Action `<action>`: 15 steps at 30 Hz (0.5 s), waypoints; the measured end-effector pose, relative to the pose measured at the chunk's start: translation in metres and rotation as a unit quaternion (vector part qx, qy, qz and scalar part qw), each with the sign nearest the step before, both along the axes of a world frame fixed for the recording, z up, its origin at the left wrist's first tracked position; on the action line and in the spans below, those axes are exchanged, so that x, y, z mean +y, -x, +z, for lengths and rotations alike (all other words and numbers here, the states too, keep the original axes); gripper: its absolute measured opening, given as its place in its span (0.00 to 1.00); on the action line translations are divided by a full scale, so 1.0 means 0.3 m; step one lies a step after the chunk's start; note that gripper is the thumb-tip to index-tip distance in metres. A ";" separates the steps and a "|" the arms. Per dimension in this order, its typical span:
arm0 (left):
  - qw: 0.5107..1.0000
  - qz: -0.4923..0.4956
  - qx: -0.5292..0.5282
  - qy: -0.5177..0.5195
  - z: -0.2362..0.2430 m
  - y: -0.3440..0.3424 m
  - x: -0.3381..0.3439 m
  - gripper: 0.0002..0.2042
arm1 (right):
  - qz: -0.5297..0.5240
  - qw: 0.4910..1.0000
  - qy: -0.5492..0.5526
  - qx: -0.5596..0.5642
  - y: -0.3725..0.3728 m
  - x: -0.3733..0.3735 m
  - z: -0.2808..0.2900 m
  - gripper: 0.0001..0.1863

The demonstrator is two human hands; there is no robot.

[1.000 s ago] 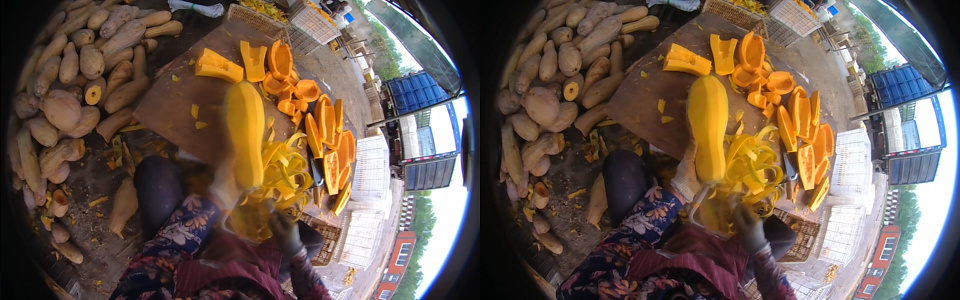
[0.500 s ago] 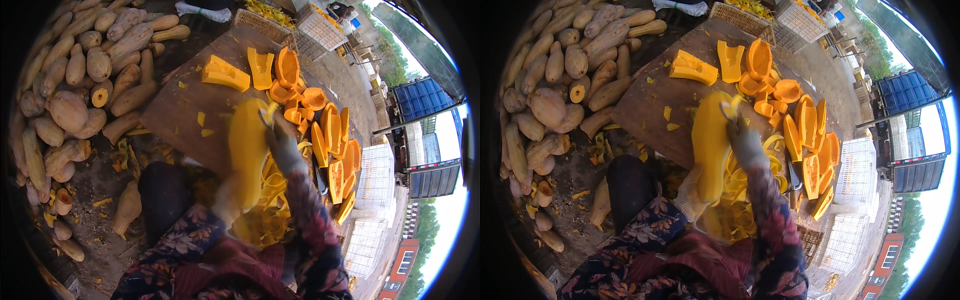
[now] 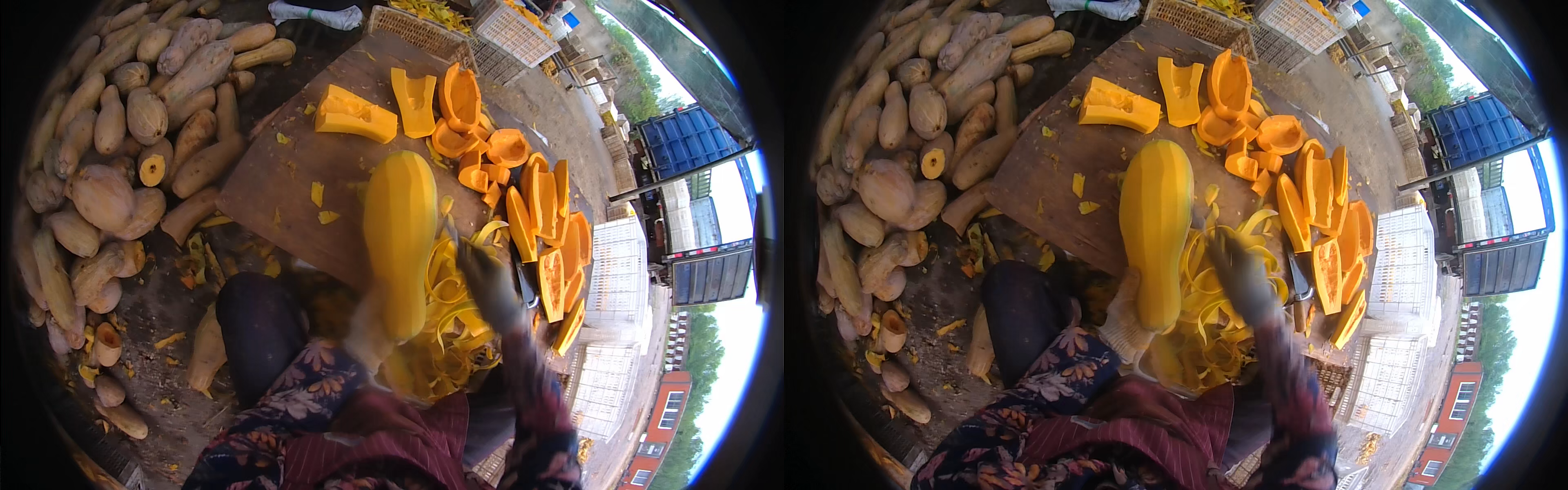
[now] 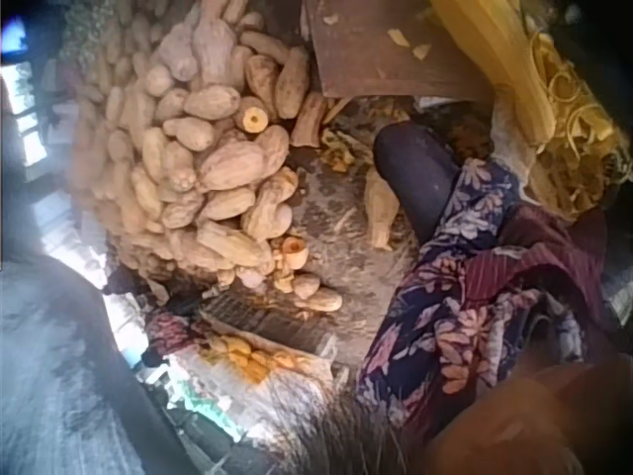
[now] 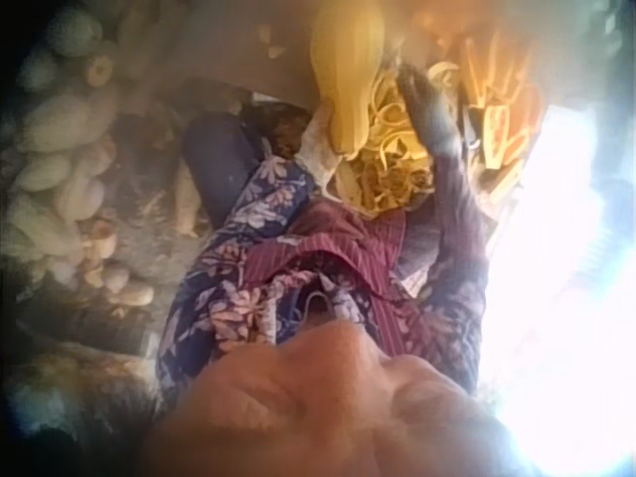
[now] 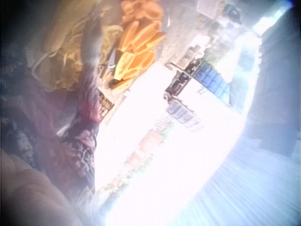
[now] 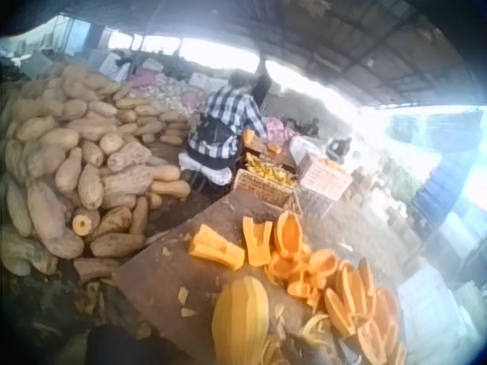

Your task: The person peels a butternut squash using a peeler, then cuts it into pieces with a knife. The peeled skin and cut pieces are placed on a wooden board.

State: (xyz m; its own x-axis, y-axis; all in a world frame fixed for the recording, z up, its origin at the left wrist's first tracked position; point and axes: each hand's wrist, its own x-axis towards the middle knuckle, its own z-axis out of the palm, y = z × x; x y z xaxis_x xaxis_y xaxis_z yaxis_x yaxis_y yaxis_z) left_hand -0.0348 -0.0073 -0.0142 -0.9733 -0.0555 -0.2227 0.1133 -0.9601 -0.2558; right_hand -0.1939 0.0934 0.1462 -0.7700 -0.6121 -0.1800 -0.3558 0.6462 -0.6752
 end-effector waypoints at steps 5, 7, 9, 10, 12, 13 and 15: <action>0.999 0.033 -0.005 -0.001 -0.053 0.012 0.028 0.21 | 0.036 0.998 0.021 -0.037 0.356 -0.347 -0.091 0.20; 0.996 0.044 -0.036 0.067 -0.066 0.013 0.033 0.21 | 0.024 0.997 0.073 -0.011 0.272 -0.286 -0.154 0.21; 0.999 0.019 -0.010 0.033 -0.068 0.009 0.032 0.21 | 0.107 0.978 0.068 0.168 0.130 -0.147 -0.176 0.20; 0.999 0.020 0.002 0.051 -0.063 0.005 0.030 0.21 | 0.076 0.985 0.077 0.133 0.032 -0.066 -0.188 0.18; 1.000 -0.007 -0.005 -0.023 -0.042 -0.001 0.021 0.21 | 0.101 0.993 0.046 0.043 -0.185 0.118 -0.195 0.11; 0.998 -0.011 -0.036 -0.050 -0.028 -0.001 0.015 0.21 | 0.052 0.998 0.042 -0.006 -0.317 0.203 -0.201 0.11; 0.995 0.001 -0.092 0.027 0.004 0.001 0.014 0.22 | 0.155 0.987 0.024 0.036 -0.454 0.323 -0.222 0.24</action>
